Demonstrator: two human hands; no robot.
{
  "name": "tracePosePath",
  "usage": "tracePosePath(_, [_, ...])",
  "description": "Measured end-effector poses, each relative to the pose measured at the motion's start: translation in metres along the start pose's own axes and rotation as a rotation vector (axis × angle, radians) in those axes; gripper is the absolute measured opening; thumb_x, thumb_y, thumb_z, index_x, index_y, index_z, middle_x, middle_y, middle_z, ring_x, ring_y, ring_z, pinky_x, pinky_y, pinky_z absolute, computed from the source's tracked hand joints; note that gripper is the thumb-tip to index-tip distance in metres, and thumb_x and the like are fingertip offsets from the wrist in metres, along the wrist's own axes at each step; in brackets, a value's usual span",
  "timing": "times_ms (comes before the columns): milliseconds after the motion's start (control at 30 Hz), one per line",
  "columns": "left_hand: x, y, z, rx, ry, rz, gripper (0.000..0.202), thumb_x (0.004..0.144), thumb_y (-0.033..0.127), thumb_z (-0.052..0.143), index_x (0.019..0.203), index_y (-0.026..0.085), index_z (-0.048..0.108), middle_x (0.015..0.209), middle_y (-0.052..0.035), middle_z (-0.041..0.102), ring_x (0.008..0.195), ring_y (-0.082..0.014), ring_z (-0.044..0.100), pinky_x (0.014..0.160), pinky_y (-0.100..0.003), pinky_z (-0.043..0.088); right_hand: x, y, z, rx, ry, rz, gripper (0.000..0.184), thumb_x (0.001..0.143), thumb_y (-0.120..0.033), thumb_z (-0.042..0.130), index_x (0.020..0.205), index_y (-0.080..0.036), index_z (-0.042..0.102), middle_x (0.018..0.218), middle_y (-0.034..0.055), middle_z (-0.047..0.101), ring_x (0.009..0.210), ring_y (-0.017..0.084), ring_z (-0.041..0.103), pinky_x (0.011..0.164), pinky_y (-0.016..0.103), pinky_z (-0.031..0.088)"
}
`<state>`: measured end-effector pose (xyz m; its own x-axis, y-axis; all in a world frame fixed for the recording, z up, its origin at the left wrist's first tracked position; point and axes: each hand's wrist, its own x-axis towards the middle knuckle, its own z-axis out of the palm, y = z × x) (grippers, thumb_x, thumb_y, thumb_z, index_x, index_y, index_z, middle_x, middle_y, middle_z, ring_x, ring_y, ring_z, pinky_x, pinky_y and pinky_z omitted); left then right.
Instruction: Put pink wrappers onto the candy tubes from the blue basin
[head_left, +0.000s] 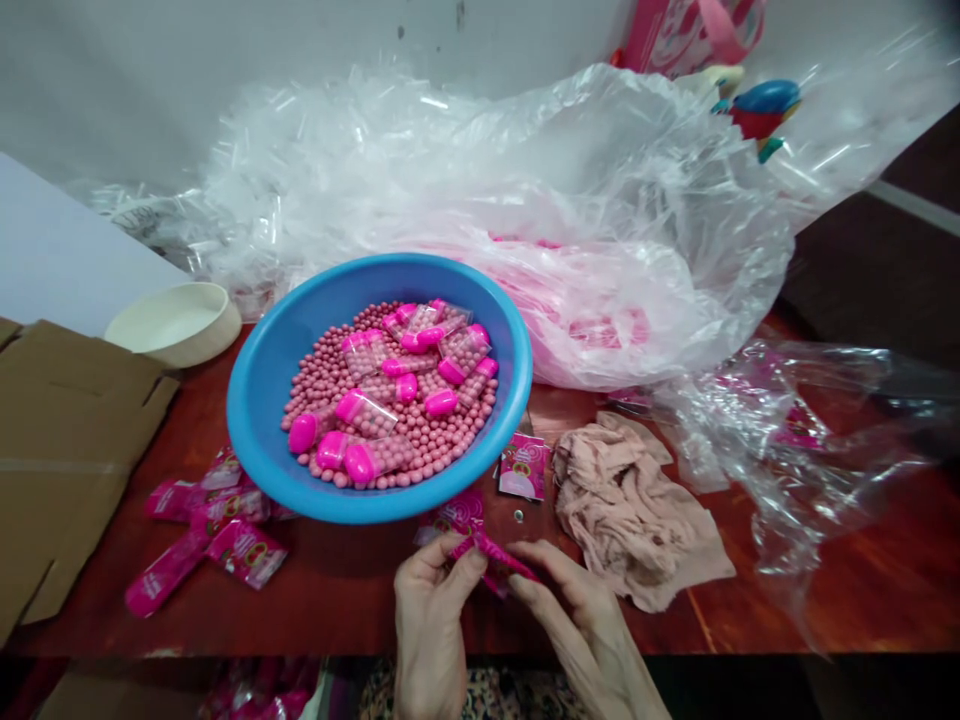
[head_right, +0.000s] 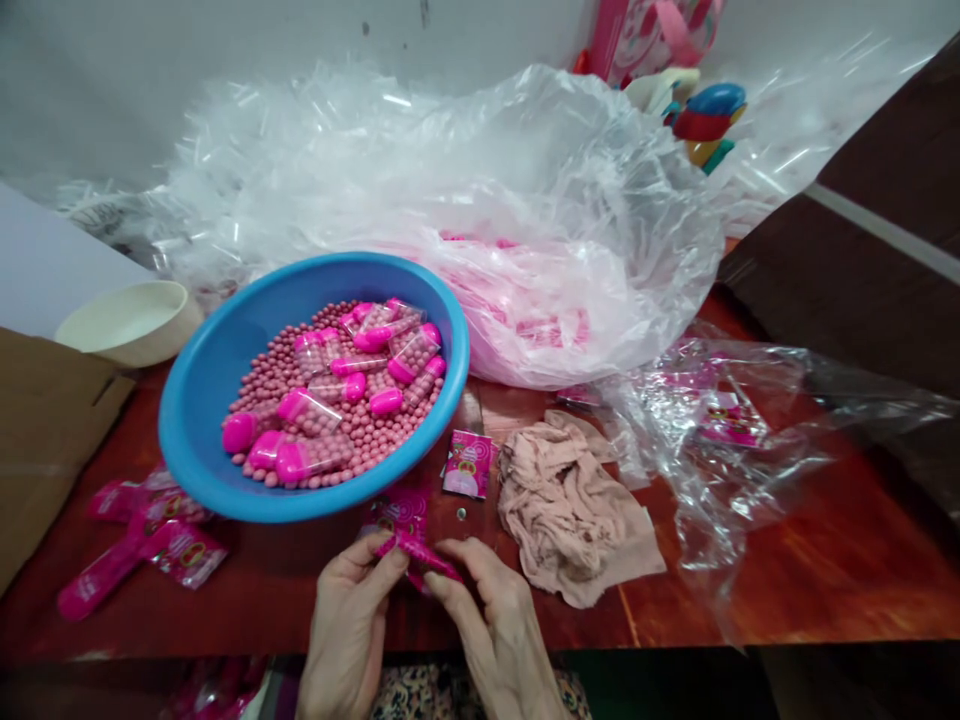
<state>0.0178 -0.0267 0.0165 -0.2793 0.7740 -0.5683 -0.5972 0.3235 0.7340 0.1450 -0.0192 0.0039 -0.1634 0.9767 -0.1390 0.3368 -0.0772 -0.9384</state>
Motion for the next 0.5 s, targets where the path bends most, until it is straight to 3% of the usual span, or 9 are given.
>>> tracePosePath(100, [-0.002,-0.001,0.003,-0.035,0.023,0.000,0.013,0.059,0.020,0.081,0.060,0.015,0.070,0.057,0.0024,0.067,0.056,-0.0088,0.055,0.056,-0.018,0.045,0.001,-0.004,0.001,-0.001,0.012,0.030,0.020,0.081,-0.038,0.062,0.075,-0.019,0.065,0.066,-0.0003,0.067,0.060,0.015,0.062,0.055,0.020,0.048])
tracePosePath(200, [-0.004,-0.002,0.005,-0.059,0.015,-0.028,0.017,0.058,0.021,0.082,0.058,0.014,0.066,0.057,0.0007,0.066,0.053,-0.0102,0.054,0.053,-0.021,0.045,-0.002,-0.009,-0.001,-0.012,-0.004,0.012,0.035,0.087,-0.039,0.052,0.059,-0.019,0.058,0.053,-0.0022,0.056,0.050,0.012,0.054,0.047,0.020,0.042])
tracePosePath(300, [-0.006,-0.002,0.005,-0.078,0.023,-0.028,0.020,0.057,0.021,0.083,0.056,0.015,0.064,0.056,0.0014,0.065,0.053,-0.0098,0.053,0.054,-0.020,0.044,-0.006,-0.010,-0.017,-0.023,-0.012,-0.023,0.039,0.091,-0.038,0.043,0.060,-0.020,0.059,0.056,-0.0011,0.057,0.053,0.013,0.055,0.052,0.023,0.043])
tracePosePath(367, [-0.009,0.001,0.005,-0.092,0.034,-0.007,0.023,0.054,0.022,0.085,0.054,0.015,0.062,0.054,0.0025,0.064,0.052,-0.0089,0.052,0.054,-0.019,0.043,-0.005,-0.003,-0.035,-0.116,0.123,-0.063,0.034,0.093,-0.039,0.039,0.080,-0.021,0.065,0.073,0.0031,0.065,0.071,0.018,0.060,0.068,0.028,0.046])
tracePosePath(400, [-0.011,0.004,0.005,-0.100,0.037,0.007,0.026,0.052,0.023,0.086,0.053,0.016,0.061,0.053,0.0030,0.063,0.052,-0.0084,0.052,0.054,-0.018,0.042,-0.002,0.004,-0.046,-0.278,0.314,-0.115,0.031,0.091,-0.042,0.043,0.094,-0.021,0.065,0.088,0.0065,0.067,0.085,0.022,0.060,0.079,0.033,0.045])
tracePosePath(433, [-0.014,0.007,0.006,-0.108,0.038,0.019,0.028,0.048,0.024,0.087,0.051,0.016,0.060,0.052,0.0032,0.062,0.052,-0.0082,0.051,0.053,-0.018,0.040,0.002,0.012,-0.055,-0.479,0.451,-0.190,0.043,0.087,-0.052,0.044,0.104,-0.017,0.063,0.102,0.0121,0.066,0.098,0.029,0.055,0.089,0.042,0.041])
tracePosePath(467, [-0.017,0.011,0.006,-0.119,0.029,0.030,0.031,0.044,0.025,0.089,0.049,0.016,0.060,0.051,0.0034,0.060,0.051,-0.0080,0.049,0.052,-0.017,0.039,0.008,0.021,-0.064,-0.652,0.522,-0.164,0.059,0.085,-0.061,0.037,0.104,-0.012,0.064,0.108,0.0186,0.062,0.103,0.035,0.050,0.089,0.049,0.039])
tracePosePath(500, [-0.021,0.016,0.007,-0.133,0.008,0.037,0.034,0.041,0.027,0.090,0.047,0.016,0.059,0.049,0.0034,0.058,0.049,-0.0079,0.048,0.050,-0.018,0.037,0.015,0.031,-0.071,-0.753,0.498,-0.115,0.069,0.084,-0.067,0.029,0.098,-0.010,0.065,0.104,0.0216,0.063,0.096,0.036,0.052,0.082,0.051,0.043])
